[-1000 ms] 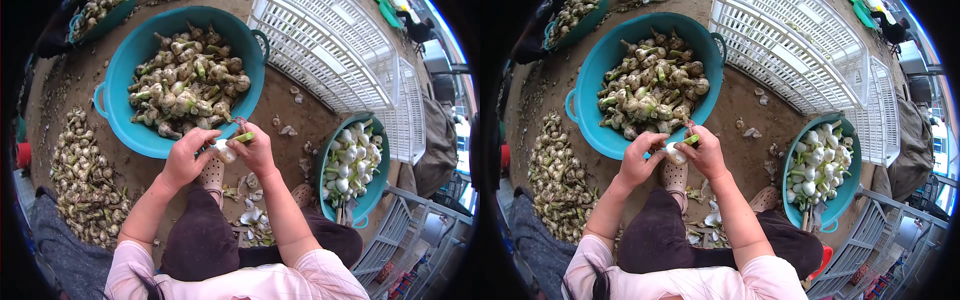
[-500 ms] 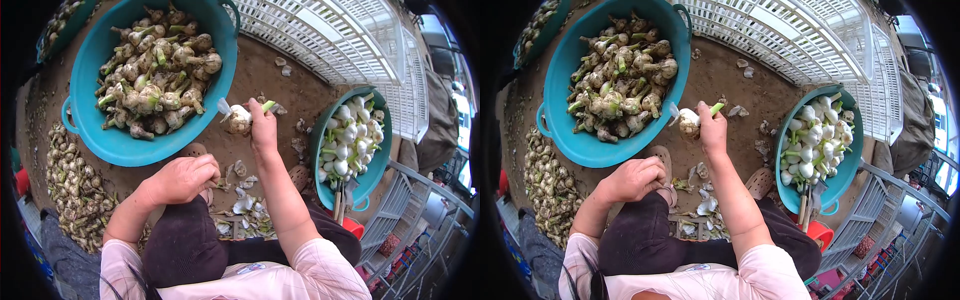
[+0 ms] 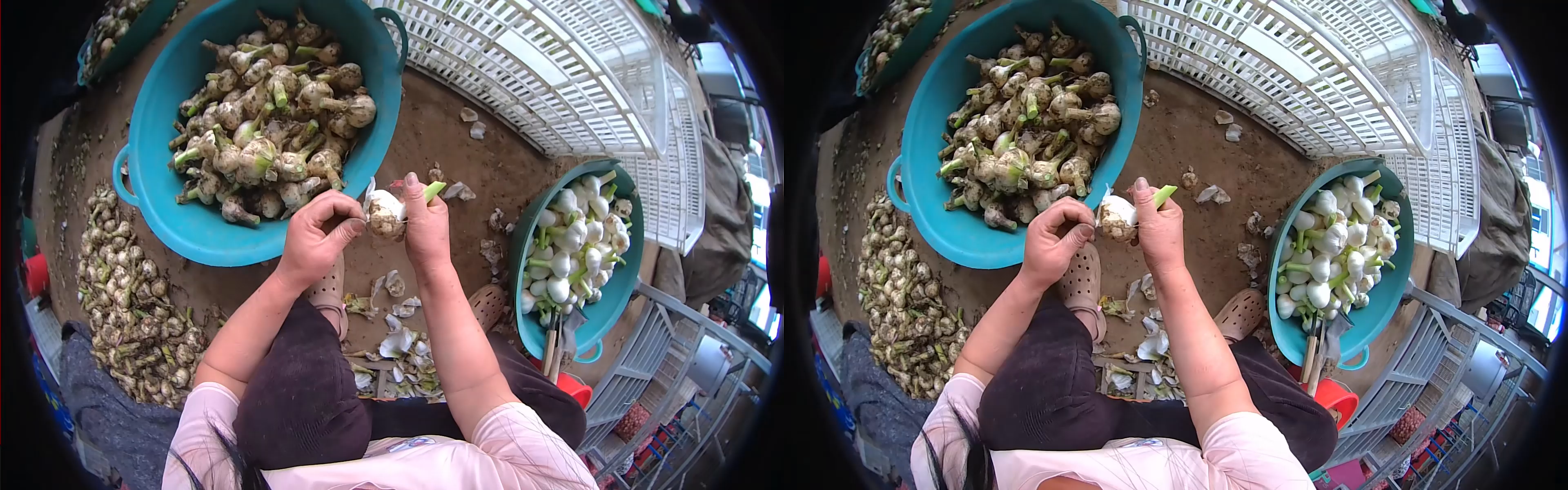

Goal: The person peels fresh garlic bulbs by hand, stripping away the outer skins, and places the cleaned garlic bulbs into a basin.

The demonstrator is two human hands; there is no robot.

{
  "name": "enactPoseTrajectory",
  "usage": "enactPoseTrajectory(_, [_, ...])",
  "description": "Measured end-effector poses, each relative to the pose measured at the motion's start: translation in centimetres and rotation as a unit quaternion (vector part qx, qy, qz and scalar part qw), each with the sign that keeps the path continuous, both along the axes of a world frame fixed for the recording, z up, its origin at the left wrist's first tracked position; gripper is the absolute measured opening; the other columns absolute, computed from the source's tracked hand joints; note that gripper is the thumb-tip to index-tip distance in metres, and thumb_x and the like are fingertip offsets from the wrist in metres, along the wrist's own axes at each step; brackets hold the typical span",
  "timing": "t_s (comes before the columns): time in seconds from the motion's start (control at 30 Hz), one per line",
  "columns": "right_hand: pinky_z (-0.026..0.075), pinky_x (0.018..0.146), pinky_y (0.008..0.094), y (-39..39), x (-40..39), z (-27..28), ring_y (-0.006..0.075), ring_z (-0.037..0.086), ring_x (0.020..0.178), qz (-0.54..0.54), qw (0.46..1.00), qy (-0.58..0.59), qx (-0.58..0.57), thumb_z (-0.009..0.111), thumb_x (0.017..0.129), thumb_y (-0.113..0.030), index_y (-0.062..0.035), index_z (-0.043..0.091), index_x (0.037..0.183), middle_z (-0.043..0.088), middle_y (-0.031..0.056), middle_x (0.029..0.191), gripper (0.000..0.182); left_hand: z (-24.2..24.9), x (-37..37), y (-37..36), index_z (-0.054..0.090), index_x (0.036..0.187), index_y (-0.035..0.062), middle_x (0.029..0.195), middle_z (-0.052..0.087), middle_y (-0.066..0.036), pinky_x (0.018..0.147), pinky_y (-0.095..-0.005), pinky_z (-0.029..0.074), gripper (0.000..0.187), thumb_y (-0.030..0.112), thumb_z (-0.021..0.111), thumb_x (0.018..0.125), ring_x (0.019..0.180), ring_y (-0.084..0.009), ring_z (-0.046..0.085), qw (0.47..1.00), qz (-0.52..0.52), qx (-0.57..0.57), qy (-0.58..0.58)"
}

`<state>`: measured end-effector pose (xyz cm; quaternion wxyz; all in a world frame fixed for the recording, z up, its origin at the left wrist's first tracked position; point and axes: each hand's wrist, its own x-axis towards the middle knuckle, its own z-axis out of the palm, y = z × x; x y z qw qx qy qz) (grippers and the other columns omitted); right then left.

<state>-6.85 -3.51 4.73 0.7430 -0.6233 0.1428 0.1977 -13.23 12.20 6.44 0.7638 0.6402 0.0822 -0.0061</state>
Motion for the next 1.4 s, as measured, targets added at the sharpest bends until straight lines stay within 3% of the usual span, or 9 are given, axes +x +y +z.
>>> enactPoseTrajectory(0.2, [0.041,0.060,0.0222,0.6,-0.9,0.0,0.0059,0.049,0.064,-0.018,0.981,0.069,0.182,0.055,0.095,-0.038,-0.0075,0.057,0.081,0.054,-0.0028,0.072,0.033,0.9,-0.3,-0.1,0.055,0.124,0.0036,0.127,0.049,-0.012,0.089,-0.0286,0.046,0.050,0.011,0.074,0.079,0.111,-0.0178,0.053,0.999,-0.019,-0.012,-0.025])
enactPoseTrajectory(0.43, [0.041,0.060,0.0228,0.2,-1.5,-0.7,0.0053,0.048,0.065,0.045,0.984,0.027,0.171,0.054,0.095,-0.038,-0.0079,0.057,0.079,0.053,-0.0033,0.074,0.034,-1.0,-0.5,-0.8,0.067,0.096,0.0018,0.109,0.059,-0.009,0.088,-0.0302,0.049,0.015,-0.002,0.067,0.082,0.098,-0.0153,0.058,0.986,0.042,-0.140,-0.077])
enactPoseTrajectory(0.57, [0.047,0.059,0.0261,0.1,-1.8,-1.5,0.0112,0.056,0.066,0.003,0.981,0.091,0.169,0.052,0.096,-0.038,-0.0048,0.058,0.084,0.060,0.0029,0.077,0.035,1.4,-0.8,-1.2,0.063,0.085,0.0041,0.091,0.063,-0.008,0.071,-0.0312,0.050,0.012,0.001,0.070,0.076,0.082,-0.0218,0.061,0.960,0.043,0.226,-0.160])
enactPoseTrajectory(0.7, [0.040,0.043,0.0257,0.1,-0.9,-1.5,0.0125,0.052,0.056,-0.137,0.910,0.332,0.205,0.046,0.096,-0.043,-0.0102,0.060,0.089,0.062,0.0033,0.076,0.036,3.1,-1.8,-1.4,0.062,0.085,0.0076,0.083,0.061,-0.006,0.066,-0.0359,0.049,0.020,0.003,0.069,0.067,0.077,-0.0259,0.060,0.892,-0.195,0.268,-0.306])
enactPoseTrajectory(0.83, [0.044,0.047,0.0255,-1.0,0.2,-0.9,0.0122,0.059,0.063,-0.223,0.928,0.260,0.149,0.046,0.096,-0.046,-0.0129,0.059,0.101,0.064,-0.0004,0.082,0.036,0.5,-3.7,-1.3,0.063,0.083,0.0090,0.076,0.057,-0.005,0.063,-0.0364,0.048,0.016,0.024,0.066,0.078,0.070,-0.0245,0.058,0.816,-0.410,0.328,-0.241])
enactPoseTrajectory(1.03, [0.037,0.044,0.0244,-0.1,-1.4,-1.6,0.0075,0.044,0.053,-0.180,0.946,0.252,0.094,0.051,0.092,-0.053,-0.0115,0.055,0.085,0.049,-0.0050,0.064,0.042,2.7,-2.0,-2.0,0.058,0.107,0.0081,0.087,0.059,-0.007,0.064,-0.0370,0.049,0.045,0.028,0.076,0.071,0.074,-0.0266,0.059,0.929,-0.018,0.341,-0.142])
enactPoseTrajectory(1.23, [0.033,0.042,0.0211,1.9,-2.6,1.0,0.0067,0.041,0.049,-0.118,0.936,0.306,0.129,0.052,0.093,-0.044,-0.0106,0.058,0.092,0.051,-0.0041,0.065,0.034,0.9,-0.6,0.4,0.063,0.086,0.0044,0.077,0.057,-0.008,0.058,-0.0319,0.048,0.014,0.006,0.072,0.075,0.065,-0.0209,0.059,0.909,-0.010,0.356,-0.218])
enactPoseTrajectory(1.37, [0.028,0.040,0.0161,-0.4,3.2,7.9,0.0028,0.037,0.052,-0.111,0.935,0.199,0.272,0.052,0.093,-0.046,-0.0112,0.058,0.095,0.050,-0.0043,0.071,0.035,0.7,-1.6,4.2,0.064,0.094,0.0036,0.095,0.060,-0.010,0.075,-0.0327,0.049,0.017,0.014,0.070,0.082,0.087,-0.0214,0.061,0.994,0.096,0.051,0.021])
enactPoseTrajectory(1.4, [0.033,0.044,0.0163,-1.6,5.6,9.7,0.0049,0.042,0.060,-0.079,0.909,0.085,0.400,0.059,0.090,-0.042,-0.0075,0.057,0.100,0.049,-0.0025,0.076,0.035,1.3,-1.5,5.4,0.063,0.103,0.0081,0.109,0.057,-0.010,0.084,-0.0361,0.046,0.024,0.015,0.070,0.080,0.101,-0.0249,0.056,0.954,0.097,0.281,-0.049])
